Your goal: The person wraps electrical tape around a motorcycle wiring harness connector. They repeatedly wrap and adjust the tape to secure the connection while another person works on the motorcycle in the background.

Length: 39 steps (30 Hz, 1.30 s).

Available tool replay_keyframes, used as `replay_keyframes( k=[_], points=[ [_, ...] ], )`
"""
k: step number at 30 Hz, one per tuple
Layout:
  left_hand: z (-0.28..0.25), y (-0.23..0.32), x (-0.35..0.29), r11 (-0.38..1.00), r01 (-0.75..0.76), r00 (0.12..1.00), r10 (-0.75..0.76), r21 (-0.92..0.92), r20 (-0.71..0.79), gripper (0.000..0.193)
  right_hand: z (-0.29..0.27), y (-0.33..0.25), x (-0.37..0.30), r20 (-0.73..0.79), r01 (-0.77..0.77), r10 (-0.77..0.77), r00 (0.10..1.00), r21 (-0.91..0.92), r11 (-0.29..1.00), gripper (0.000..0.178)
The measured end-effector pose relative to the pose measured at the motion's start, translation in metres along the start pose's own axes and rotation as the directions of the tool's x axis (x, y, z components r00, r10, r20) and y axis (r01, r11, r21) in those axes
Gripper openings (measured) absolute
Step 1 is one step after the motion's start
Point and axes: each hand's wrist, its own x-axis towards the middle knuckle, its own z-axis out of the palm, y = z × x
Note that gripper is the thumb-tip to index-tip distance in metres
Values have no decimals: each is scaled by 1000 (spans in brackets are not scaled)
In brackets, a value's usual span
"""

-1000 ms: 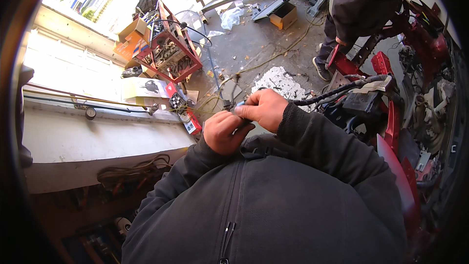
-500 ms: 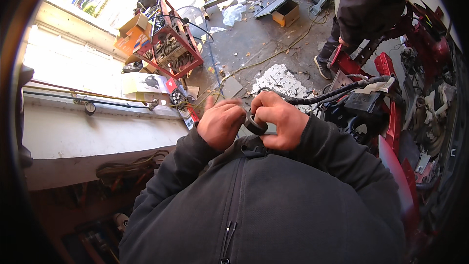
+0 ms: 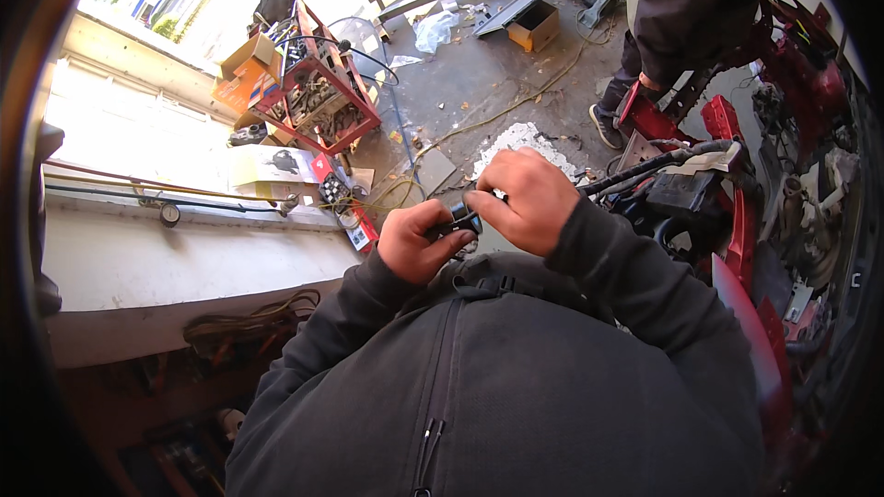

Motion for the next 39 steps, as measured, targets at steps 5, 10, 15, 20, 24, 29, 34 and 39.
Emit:
replay_keyframes(
  k=[5,10,15,20,24,29,34,39],
  points=[
    [7,6,1,929,-191,954,251,318,-162,29,26,12,16,98,-131,120,988,106,986,44],
    [7,3,0,833,-311,903,409,458,-130,30,36,16,13,115,-215,191,975,256,942,39],
    [10,6,-1,857,-265,920,362,441,-151,26,31,20,19,218,-348,292,931,295,890,33],
    [5,11,-7,996,-26,991,37,85,-128,15,12,13,15,221,-413,353,909,589,695,24],
    [-5,6,-1,999,36,999,-36,-19,2,13,-6,-1,-5,90,-60,30,996,352,934,19],
    [-8,-2,5,958,161,984,-138,-236,112,19,-6,-3,-17,68,327,-325,943,-29,945,29],
    [-1,-2,12,879,258,964,-205,-402,170,23,-4,0,-26,90,369,-361,928,-88,925,33],
    [1,8,12,997,54,998,-55,-50,-10,30,-6,3,-19,-54,26,-8,999,336,942,21]
  ],
)
